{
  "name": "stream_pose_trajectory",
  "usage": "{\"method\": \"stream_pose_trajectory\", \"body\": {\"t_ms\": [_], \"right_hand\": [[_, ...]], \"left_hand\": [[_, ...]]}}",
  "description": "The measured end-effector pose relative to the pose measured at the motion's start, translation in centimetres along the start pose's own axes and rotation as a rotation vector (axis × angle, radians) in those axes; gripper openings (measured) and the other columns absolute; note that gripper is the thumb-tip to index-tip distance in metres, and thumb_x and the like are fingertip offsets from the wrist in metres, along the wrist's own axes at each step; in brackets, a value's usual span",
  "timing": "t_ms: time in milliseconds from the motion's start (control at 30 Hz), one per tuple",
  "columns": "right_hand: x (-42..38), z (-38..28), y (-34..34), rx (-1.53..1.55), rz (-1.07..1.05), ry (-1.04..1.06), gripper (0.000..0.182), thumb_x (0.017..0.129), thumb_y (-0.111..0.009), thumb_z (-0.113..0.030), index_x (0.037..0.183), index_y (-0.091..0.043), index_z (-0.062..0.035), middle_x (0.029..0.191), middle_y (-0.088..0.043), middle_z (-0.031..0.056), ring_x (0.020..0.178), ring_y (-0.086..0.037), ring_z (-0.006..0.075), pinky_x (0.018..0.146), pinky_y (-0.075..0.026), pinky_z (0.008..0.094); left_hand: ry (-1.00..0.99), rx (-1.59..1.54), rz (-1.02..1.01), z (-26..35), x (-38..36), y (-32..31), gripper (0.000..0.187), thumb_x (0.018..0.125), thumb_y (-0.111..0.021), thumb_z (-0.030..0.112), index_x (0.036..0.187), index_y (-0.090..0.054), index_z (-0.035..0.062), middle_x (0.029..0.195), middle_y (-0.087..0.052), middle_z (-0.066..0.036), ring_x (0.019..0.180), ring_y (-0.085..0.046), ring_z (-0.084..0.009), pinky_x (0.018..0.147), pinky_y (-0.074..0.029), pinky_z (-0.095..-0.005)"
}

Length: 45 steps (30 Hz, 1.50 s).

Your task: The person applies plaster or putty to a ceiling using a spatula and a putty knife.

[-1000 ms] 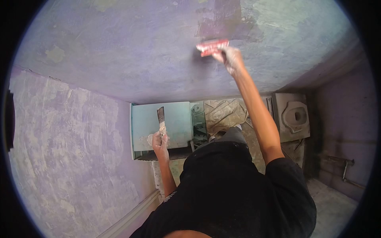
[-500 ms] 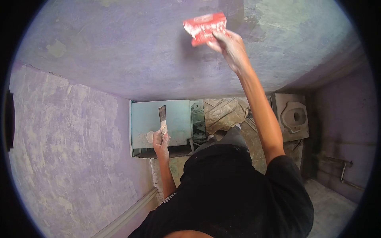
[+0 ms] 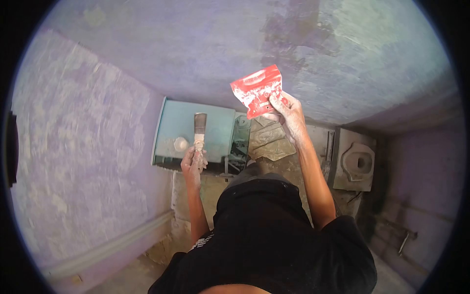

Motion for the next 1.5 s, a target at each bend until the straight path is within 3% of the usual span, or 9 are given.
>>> {"method": "stream_pose_trajectory", "body": {"t_ms": [167, 233, 367, 400, 633, 967, 1233, 1367, 1500], "right_hand": [[-3.2, 2.0, 0.7, -0.317, 0.012, -0.073, 0.031, 0.092, -0.059, -0.013, 0.12, -0.061, 0.0017, 0.102, -0.067, 0.0037, 0.091, -0.062, 0.0102, 0.077, -0.051, 0.0273], [-5.1, 2.3, 0.1, -0.464, -0.099, 0.156, 0.034, 0.091, -0.061, -0.013, 0.12, -0.06, 0.004, 0.105, -0.067, 0.006, 0.092, -0.061, 0.0117, 0.08, -0.05, 0.0285], [-10.1, 0.3, -3.1, -0.843, -0.145, 0.337, 0.032, 0.092, -0.05, 0.002, 0.122, -0.06, 0.0003, 0.118, -0.066, 0.0101, 0.111, -0.061, 0.024, 0.099, -0.044, 0.0327], [-11.4, 0.0, -3.5, -0.894, -0.185, 0.405, 0.05, 0.079, -0.049, 0.014, 0.122, -0.063, -0.0079, 0.12, -0.064, 0.0128, 0.117, -0.057, 0.0324, 0.106, -0.039, 0.0394], [-15.9, 1.6, -5.4, -1.397, -0.328, 0.72, 0.068, 0.064, -0.056, 0.012, 0.127, -0.06, -0.0131, 0.129, -0.058, 0.0087, 0.125, -0.049, 0.0344, 0.105, -0.039, 0.0519], [-9.2, 4.5, -4.3, -1.164, 0.074, 0.66, 0.063, 0.068, -0.049, 0.019, 0.122, -0.062, -0.0104, 0.119, -0.063, 0.0156, 0.112, -0.06, 0.0355, 0.098, -0.048, 0.0355], [-14.6, 8.9, -15.4, -1.275, -0.101, 0.904, 0.071, 0.06, -0.048, 0.02, 0.12, -0.064, -0.0144, 0.12, -0.064, 0.0131, 0.119, -0.055, 0.0336, 0.101, -0.046, 0.0439], [-8.9, 12.7, -12.3, -1.309, 0.143, 0.692, 0.064, 0.067, -0.05, 0.018, 0.121, -0.064, -0.0143, 0.117, -0.063, 0.0183, 0.112, -0.06, 0.0349, 0.097, -0.049, 0.0409], [-13.7, 9.2, -17.6, -1.167, 0.055, 0.743, 0.064, 0.069, -0.049, 0.018, 0.122, -0.063, -0.0149, 0.116, -0.063, 0.019, 0.11, -0.06, 0.036, 0.094, -0.051, 0.0413]], "left_hand": [[0.061, -0.054, -0.017, 3.4, -5.3, -2.7, 0.029, 0.097, -0.054, 0.021, 0.114, -0.058, -0.0018, 0.084, -0.062, -0.006, 0.05, -0.047, -0.0064, 0.042, -0.032, -0.02], [0.139, 0.003, -0.054, 3.7, -6.8, -3.7, 0.033, 0.097, -0.056, 0.021, 0.12, -0.056, -0.003, 0.086, -0.062, -0.004, 0.054, -0.046, -0.0042, 0.045, -0.034, -0.0189], [0.169, 0.099, -0.046, 4.0, -9.1, -4.6, 0.036, 0.096, -0.058, 0.024, 0.121, -0.058, -0.0025, 0.081, -0.061, -0.001, 0.055, -0.043, -0.0029, 0.048, -0.033, -0.019], [0.206, 0.053, -0.045, 3.7, -9.7, -4.7, 0.037, 0.096, -0.059, 0.025, 0.12, -0.059, -0.0026, 0.08, -0.061, -0.002, 0.056, -0.043, -0.0027, 0.048, -0.033, -0.0192], [0.139, 0.053, -0.069, 4.6, -12.3, -5.1, 0.035, 0.096, -0.057, 0.02, 0.122, -0.058, -0.0029, 0.083, -0.061, -0.003, 0.052, -0.043, -0.0021, 0.044, -0.031, -0.0178], [0.103, -0.059, -0.187, 5.0, -11.8, -0.2, 0.035, 0.097, -0.055, 0.018, 0.124, -0.056, -0.0043, 0.084, -0.059, -0.003, 0.053, -0.042, -0.0025, 0.043, -0.03, -0.0177], [0.012, -0.018, -0.16, 6.1, -10.2, 7.1, 0.033, 0.097, -0.055, 0.018, 0.121, -0.058, -0.0043, 0.082, -0.058, -0.002, 0.052, -0.041, -0.0018, 0.042, -0.03, -0.0172], [0.138, -0.148, -0.227, 4.1, -10.4, 10.3, 0.032, 0.097, -0.055, 0.018, 0.12, -0.059, -0.0043, 0.08, -0.057, -0.001, 0.051, -0.04, -0.0017, 0.042, -0.029, -0.0173], [0.14, -0.102, -0.168, 3.9, -9.7, 12.1, 0.032, 0.097, -0.055, 0.018, 0.118, -0.059, -0.0045, 0.078, -0.055, -0.001, 0.051, -0.039, -0.0015, 0.042, -0.027, -0.0178]]}}
Point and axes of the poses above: each hand's wrist, its own x-axis towards the middle knuckle, its own y-axis out of the back of the hand, z = x × y, the point moved 5 cm from there along x, towards the middle knuckle
